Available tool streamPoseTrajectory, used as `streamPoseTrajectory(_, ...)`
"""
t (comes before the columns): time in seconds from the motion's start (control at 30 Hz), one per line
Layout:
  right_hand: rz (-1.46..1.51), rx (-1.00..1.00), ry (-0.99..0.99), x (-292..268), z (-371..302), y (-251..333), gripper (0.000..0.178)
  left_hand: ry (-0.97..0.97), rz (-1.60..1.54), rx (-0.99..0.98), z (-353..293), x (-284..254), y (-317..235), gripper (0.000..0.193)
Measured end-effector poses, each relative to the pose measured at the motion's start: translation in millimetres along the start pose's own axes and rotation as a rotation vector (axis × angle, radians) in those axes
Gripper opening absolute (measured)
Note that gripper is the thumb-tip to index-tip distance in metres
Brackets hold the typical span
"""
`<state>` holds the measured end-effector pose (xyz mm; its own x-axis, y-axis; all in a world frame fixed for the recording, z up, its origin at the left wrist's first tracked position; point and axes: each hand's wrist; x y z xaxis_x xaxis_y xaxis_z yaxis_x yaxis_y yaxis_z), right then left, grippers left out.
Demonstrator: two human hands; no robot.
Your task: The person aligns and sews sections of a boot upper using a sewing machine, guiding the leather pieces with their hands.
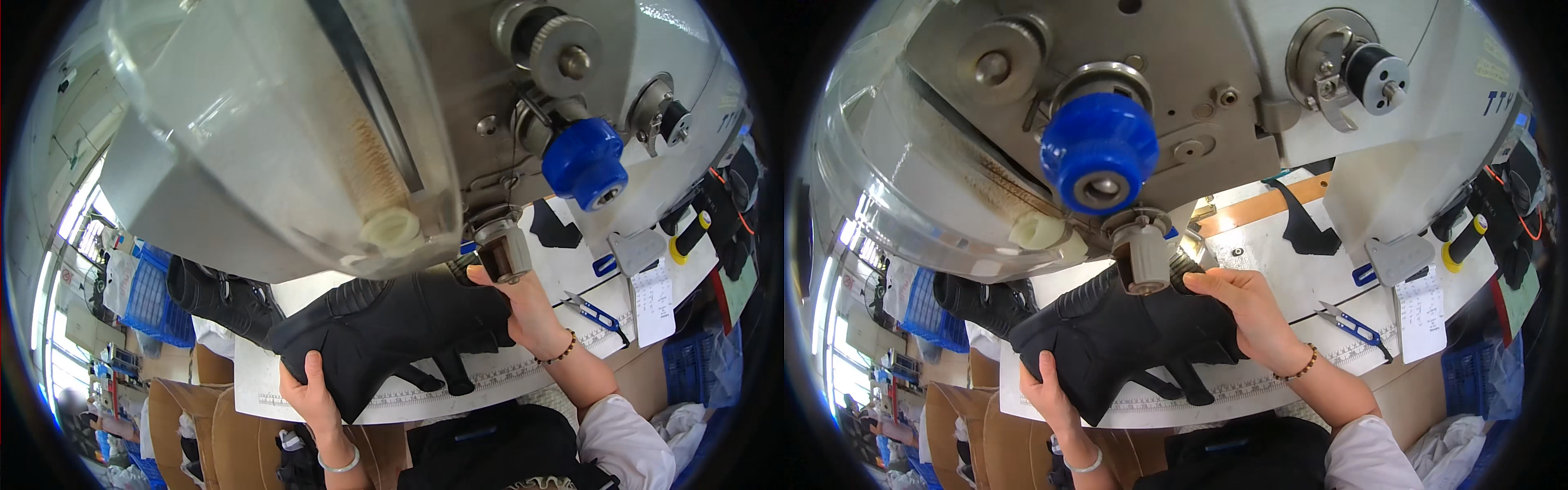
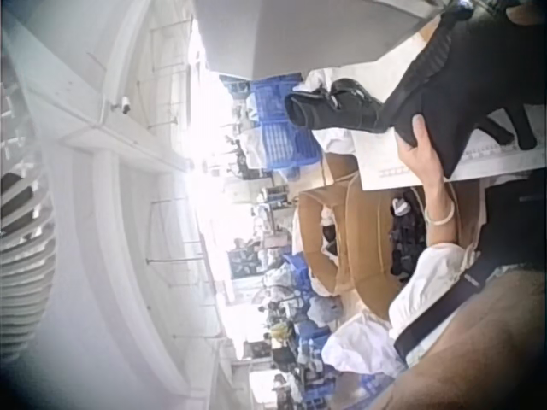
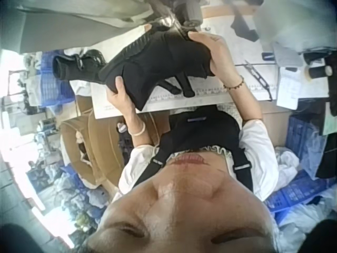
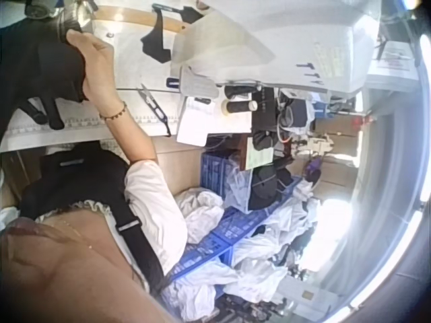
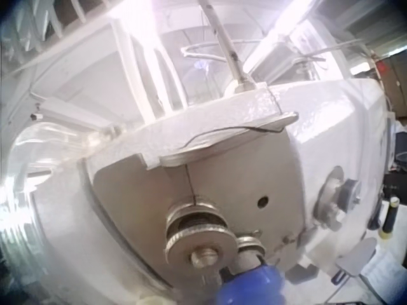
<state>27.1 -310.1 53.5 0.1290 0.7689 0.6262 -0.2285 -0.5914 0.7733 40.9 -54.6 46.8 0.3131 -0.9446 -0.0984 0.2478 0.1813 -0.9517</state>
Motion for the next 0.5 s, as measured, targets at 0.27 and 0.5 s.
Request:
streamPoseTrajectory(0.27,0.045,0.033,-0.049,3.5,0.4,0.3,0.016,0.005,0.037,-0.007,8.1,0.9,-7.3,0.028)
streamPoseTrajectory(0.5,0.053,0.010,-0.044,5.0,-1.1,-3.0,0.015,0.091,0.017,-0.014,27.6,-0.8,3.7,0.028)
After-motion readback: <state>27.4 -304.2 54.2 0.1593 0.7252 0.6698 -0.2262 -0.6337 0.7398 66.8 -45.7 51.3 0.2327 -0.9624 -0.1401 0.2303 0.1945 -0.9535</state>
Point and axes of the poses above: each hand's wrist, its own z-axis towards the middle knuckle, its own x-axis out of the palm, y = z × x, and after that the axes turned 9 degrees about -x, right-handed
